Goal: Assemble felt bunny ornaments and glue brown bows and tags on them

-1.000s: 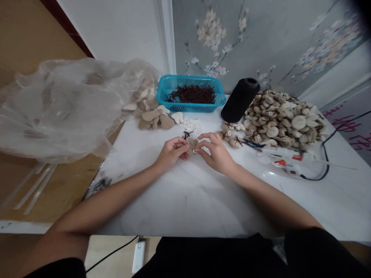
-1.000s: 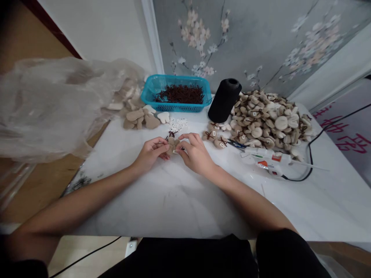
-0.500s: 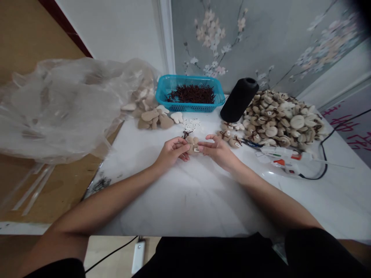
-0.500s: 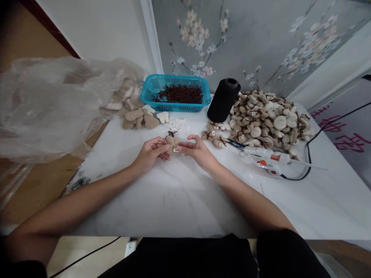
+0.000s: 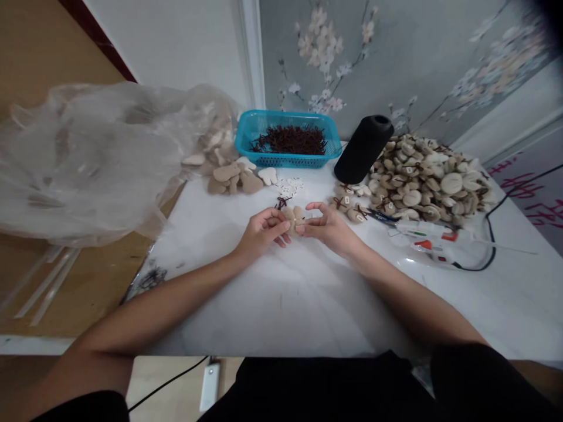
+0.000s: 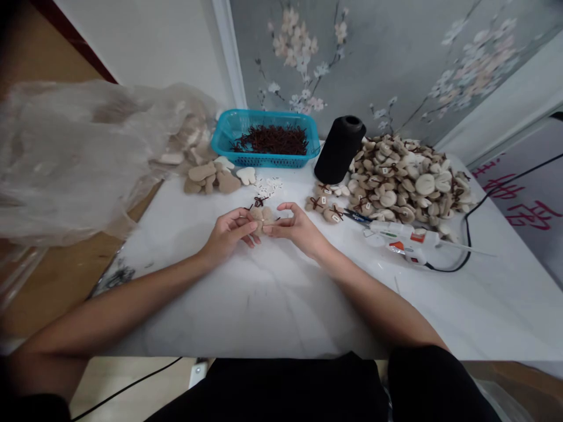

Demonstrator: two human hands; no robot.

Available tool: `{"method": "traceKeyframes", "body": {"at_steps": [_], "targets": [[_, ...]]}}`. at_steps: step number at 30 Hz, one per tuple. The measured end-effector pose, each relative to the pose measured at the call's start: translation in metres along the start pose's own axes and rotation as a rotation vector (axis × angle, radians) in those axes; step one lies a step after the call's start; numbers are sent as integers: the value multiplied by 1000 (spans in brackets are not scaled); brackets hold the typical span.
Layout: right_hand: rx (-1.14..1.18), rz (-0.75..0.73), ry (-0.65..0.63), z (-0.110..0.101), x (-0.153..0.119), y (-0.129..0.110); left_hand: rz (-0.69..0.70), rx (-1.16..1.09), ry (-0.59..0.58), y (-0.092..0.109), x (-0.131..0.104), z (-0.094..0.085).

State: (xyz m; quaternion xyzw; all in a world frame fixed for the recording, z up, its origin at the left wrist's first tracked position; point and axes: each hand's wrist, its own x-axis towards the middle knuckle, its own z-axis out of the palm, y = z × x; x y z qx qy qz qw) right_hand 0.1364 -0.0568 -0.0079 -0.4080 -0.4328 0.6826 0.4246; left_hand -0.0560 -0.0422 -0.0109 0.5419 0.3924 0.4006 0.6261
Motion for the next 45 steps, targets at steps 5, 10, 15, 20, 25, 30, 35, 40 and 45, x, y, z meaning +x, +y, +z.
{"method": "traceKeyframes", "body": {"at_steps": [5, 10, 15, 20, 25, 30, 35, 40, 45], "targets": [[-264, -111, -28, -18, 20, -5, 76, -109, 196, -4, 6, -5], [-1079, -525, 28, -13, 70, -13, 130, -181, 368, -6, 13, -13], [-1510, -515, -110, 5, 86, -18, 149, -180, 424, -4, 14, -18], [-1617, -465, 67, 12, 68, -18, 105, -177, 433, -4, 18, -18], [-1630, -604, -62, 14, 71, -14, 110, -185, 444, -3, 18, -18], [-1582, -600, -96, 9, 69, -15, 120, -210, 433, -4, 18, -19], [-1477, -550, -41, -5, 26, -22, 124, -197, 395, -5, 18, -18], [-1501, -346, 1, -22, -30, -17, 122, -120, 201, -4, 9, -12], [-1386, -222, 82, -35, -53, -10, 123, -24, 86, -4, 2, -4]]}}
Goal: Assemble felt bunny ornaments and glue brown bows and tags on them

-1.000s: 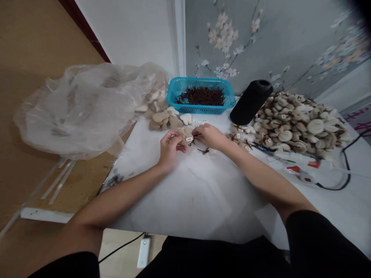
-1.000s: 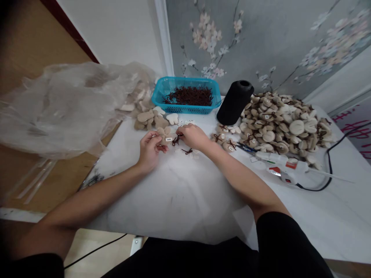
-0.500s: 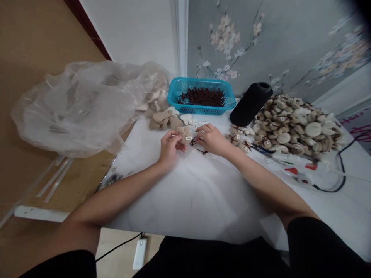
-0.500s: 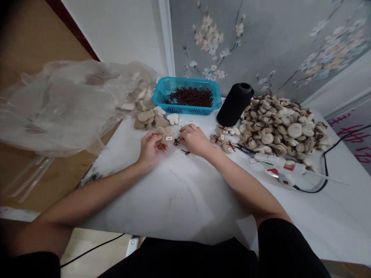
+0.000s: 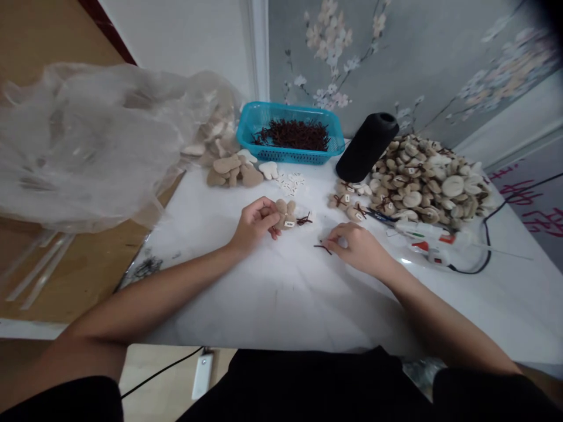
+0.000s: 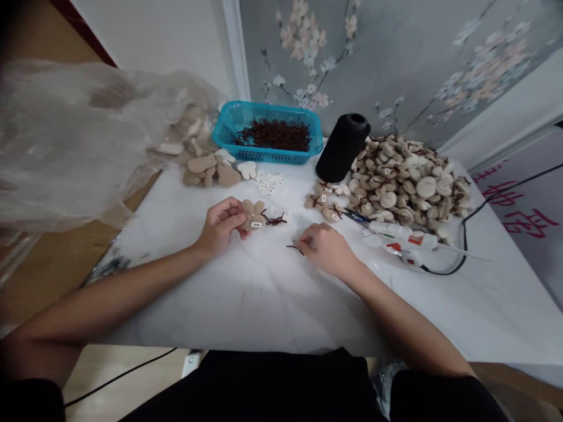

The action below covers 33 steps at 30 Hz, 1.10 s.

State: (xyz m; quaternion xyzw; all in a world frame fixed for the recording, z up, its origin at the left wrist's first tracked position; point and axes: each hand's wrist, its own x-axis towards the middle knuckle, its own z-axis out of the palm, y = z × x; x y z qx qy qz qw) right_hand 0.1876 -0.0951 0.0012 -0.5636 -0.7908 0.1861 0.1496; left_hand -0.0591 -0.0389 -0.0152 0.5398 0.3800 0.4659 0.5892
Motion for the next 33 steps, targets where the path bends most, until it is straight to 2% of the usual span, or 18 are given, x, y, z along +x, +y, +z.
{"method": "traceKeyframes", "body": {"at_steps": [5, 11, 17, 24, 33], "targets": [[106, -151, 119, 1, -2, 13, -17, -18, 16, 0, 2, 1], [23, -322, 79, 4, -5, 18, -48, -20, 6, 2, 3, 1], [25, -339, 101, 9, 0, 24, -70, 40, -95, 2, 0, 4], [59, -364, 71, 12, 8, 27, -75, 58, -148, 1, -1, 5], [58, -389, 53, 13, 3, 29, -156, 91, -241, 0, 0, 5]]}}
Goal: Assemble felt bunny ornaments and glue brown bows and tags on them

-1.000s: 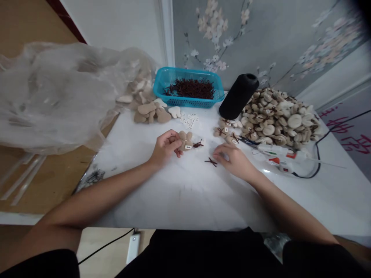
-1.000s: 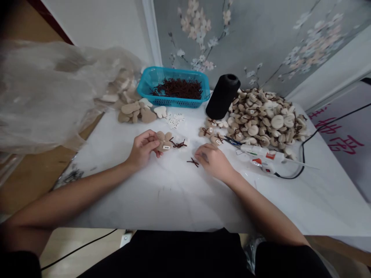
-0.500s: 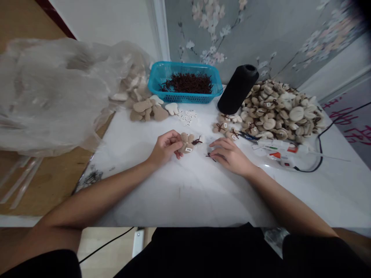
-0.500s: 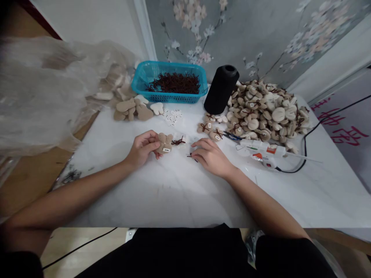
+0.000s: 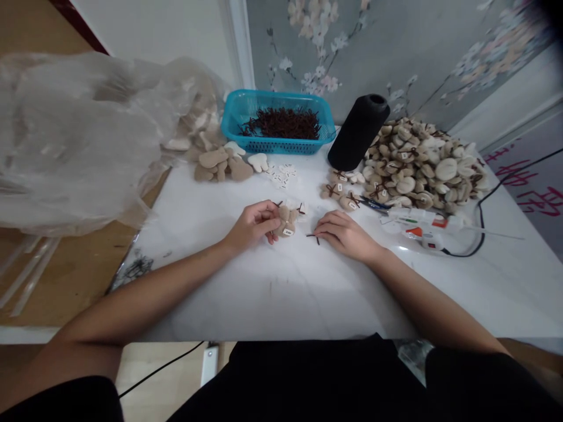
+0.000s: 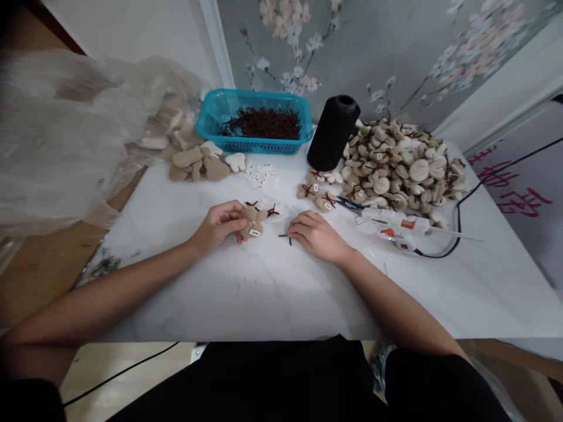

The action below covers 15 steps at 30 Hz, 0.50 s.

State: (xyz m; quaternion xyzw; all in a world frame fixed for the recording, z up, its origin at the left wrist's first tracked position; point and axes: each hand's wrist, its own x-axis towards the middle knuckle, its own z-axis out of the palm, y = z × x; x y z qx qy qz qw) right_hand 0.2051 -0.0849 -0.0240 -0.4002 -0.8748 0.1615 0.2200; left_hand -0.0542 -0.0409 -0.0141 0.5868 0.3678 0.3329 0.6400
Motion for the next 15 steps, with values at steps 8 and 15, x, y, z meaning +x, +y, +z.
{"method": "traceKeyframes", "body": {"at_steps": [8, 15], "targets": [[10, 20, 33, 3, 4, -2, -125, 198, -159, 6, -5, 9], [51, 10, 79, 5, 3, 3, -255, 368, -150, 10, 0, 10]]}}
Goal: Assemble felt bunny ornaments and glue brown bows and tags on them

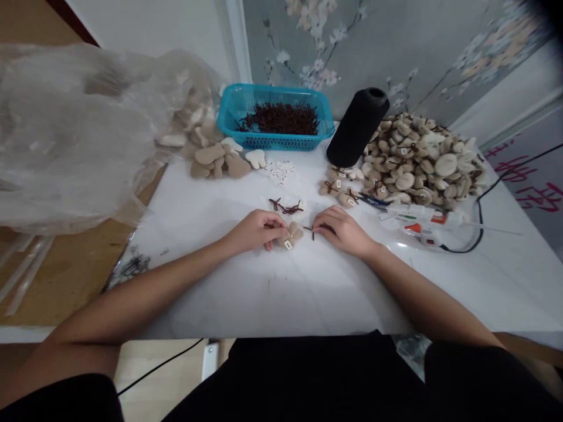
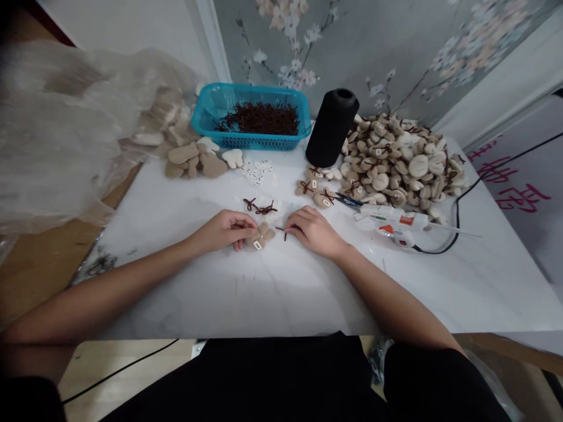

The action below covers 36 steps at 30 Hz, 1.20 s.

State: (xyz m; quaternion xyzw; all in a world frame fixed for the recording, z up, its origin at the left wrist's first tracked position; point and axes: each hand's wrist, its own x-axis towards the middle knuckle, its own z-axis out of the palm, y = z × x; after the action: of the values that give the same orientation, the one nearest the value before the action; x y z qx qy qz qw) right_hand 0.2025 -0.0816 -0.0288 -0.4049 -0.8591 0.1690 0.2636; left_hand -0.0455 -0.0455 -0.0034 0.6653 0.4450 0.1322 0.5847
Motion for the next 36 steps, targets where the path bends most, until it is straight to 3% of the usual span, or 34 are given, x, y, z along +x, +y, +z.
{"method": "traceKeyframes", "body": {"at_steps": [8, 13, 30, 36], "targets": [[3, -26, 251, 14, 6, -23, -32, 5, -22, -5, 8, -1], [-42, -72, 222, 25, 11, -36, 16, 23, -61, -4, 12, 1], [-150, -71, 139, 31, 6, -37, 95, 58, -89, -8, 13, 4], [-102, -55, 242, 31, 2, -34, 89, 47, -94, -10, 14, 3]]}}
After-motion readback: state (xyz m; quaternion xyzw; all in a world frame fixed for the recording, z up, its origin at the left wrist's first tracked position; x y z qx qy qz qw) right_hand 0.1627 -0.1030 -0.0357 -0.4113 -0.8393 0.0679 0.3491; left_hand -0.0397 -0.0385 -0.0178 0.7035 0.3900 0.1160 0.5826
